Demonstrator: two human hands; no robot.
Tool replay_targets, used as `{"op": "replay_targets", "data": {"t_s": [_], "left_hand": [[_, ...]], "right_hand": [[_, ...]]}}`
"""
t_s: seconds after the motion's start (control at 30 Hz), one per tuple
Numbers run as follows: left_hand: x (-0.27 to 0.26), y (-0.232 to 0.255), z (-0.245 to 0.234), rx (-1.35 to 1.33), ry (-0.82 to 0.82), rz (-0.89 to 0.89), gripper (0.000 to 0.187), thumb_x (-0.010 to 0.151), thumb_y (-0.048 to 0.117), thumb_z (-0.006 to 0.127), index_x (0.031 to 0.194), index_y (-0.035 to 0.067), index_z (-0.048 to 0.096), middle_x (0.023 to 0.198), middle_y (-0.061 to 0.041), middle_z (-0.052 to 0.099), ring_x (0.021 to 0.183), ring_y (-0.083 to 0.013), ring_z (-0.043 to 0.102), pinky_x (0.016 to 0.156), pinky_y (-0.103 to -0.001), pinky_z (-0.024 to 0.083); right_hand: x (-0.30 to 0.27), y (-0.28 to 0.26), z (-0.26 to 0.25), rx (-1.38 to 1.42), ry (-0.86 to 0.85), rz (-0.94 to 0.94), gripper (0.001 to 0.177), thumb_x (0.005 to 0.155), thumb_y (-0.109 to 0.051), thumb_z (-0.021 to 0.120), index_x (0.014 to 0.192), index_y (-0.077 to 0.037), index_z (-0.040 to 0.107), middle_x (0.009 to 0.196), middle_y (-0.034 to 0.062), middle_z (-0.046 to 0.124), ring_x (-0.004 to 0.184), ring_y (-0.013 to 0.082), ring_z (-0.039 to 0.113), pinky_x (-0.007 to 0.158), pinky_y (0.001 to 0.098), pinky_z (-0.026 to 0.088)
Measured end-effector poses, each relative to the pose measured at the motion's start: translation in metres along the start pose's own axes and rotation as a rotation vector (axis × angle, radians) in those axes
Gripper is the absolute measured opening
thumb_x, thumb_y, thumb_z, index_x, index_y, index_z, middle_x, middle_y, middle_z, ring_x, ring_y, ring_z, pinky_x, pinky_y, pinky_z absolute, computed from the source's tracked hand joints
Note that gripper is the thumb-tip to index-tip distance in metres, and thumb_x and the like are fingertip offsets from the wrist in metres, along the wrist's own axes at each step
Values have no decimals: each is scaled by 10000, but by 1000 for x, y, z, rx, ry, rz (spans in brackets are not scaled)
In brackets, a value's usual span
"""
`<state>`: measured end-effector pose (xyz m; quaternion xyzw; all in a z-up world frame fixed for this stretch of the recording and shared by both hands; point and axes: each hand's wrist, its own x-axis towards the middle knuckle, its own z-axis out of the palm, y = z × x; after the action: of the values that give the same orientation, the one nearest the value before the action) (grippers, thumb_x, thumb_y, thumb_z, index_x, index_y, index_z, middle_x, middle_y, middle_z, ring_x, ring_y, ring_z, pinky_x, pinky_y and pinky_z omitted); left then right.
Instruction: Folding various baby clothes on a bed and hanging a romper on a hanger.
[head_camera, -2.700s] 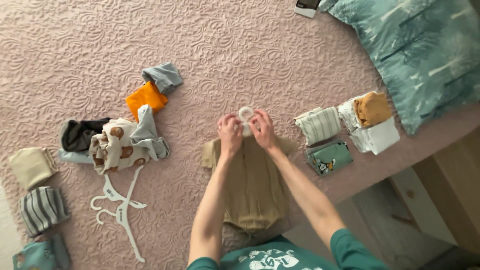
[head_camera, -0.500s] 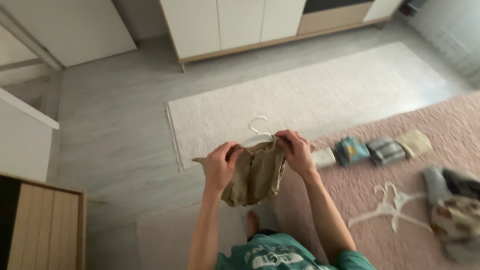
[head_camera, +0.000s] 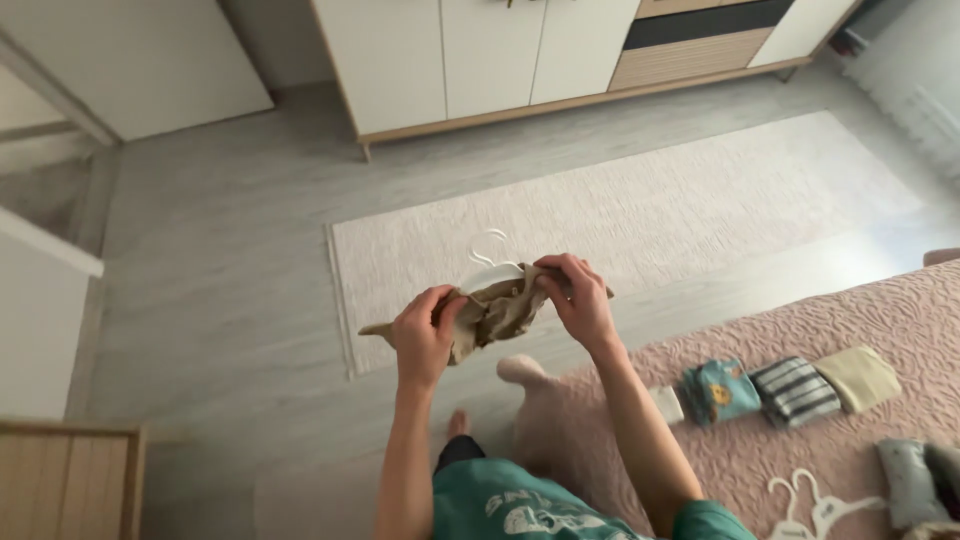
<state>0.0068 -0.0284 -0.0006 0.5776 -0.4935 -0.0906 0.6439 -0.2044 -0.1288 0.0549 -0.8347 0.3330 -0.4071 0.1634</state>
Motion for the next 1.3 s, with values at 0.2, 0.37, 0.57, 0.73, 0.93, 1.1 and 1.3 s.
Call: {"op": "replay_targets", "data": {"t_s": [0.2, 0.37, 0.57, 0.73, 0.93, 1.1, 1.3], "left_hand": [[77, -45, 42, 45, -47, 67, 183, 906, 190, 780, 993, 33, 745, 893, -106, 766, 726, -236, 726, 655, -329, 556], [160, -83, 62, -64, -106, 27, 187, 925, 187, 759, 1023, 30, 727, 900, -102, 766, 747, -231, 740, 670, -323, 569], [263, -120, 73, -45, -138, 28, 196, 917, 199, 760, 1020, 34, 733, 890, -101, 770, 741, -228, 745, 670, -330, 570], [325, -156, 95, -19, -147, 8, 211, 896, 226, 775, 998, 44, 743, 873, -93, 773, 724, -221, 746, 654, -325, 573], [399, -204, 132, -77, -161, 7, 197, 920, 203, 759, 1014, 32, 734, 903, -103, 770, 750, -234, 743, 675, -321, 571], [478, -236, 173, -58, -102, 24, 204, 913, 198, 765, 1014, 24, 733, 904, -104, 772, 757, -240, 744, 680, -321, 569], [580, -274, 229, -68, -72, -19, 188, 908, 177, 768, 1003, 18, 732, 881, -109, 772, 733, -229, 755, 661, -319, 569]], "right_hand": [[62, 53, 21, -84, 37, -7, 167, 939, -21, 666, 1103, -35, 691, 987, 123, 709, 895, 310, 685, 787, 369, 544], [137, 96, 55, -53, 82, 50, 130, 930, -10, 678, 1058, -28, 684, 937, 109, 698, 820, 262, 700, 729, 339, 547], [233, 134, 92, -29, 112, 91, 120, 918, -1, 690, 1037, -16, 682, 897, 98, 700, 756, 207, 708, 675, 310, 552], [292, 169, 118, 1, 103, 166, 102, 927, -1, 688, 1027, -14, 677, 906, 84, 719, 754, 180, 721, 665, 292, 564], [368, 224, 144, 22, 101, 160, 108, 928, 14, 682, 1033, -5, 671, 930, 86, 740, 826, 170, 751, 725, 282, 591], [447, 284, 161, 40, 82, 156, 85, 935, 10, 683, 1020, -1, 680, 908, 89, 738, 807, 172, 749, 709, 283, 593], [567, 346, 171, -15, 42, 170, 105, 916, -35, 707, 1018, -9, 702, 882, 97, 738, 721, 195, 723, 651, 312, 574]]}}
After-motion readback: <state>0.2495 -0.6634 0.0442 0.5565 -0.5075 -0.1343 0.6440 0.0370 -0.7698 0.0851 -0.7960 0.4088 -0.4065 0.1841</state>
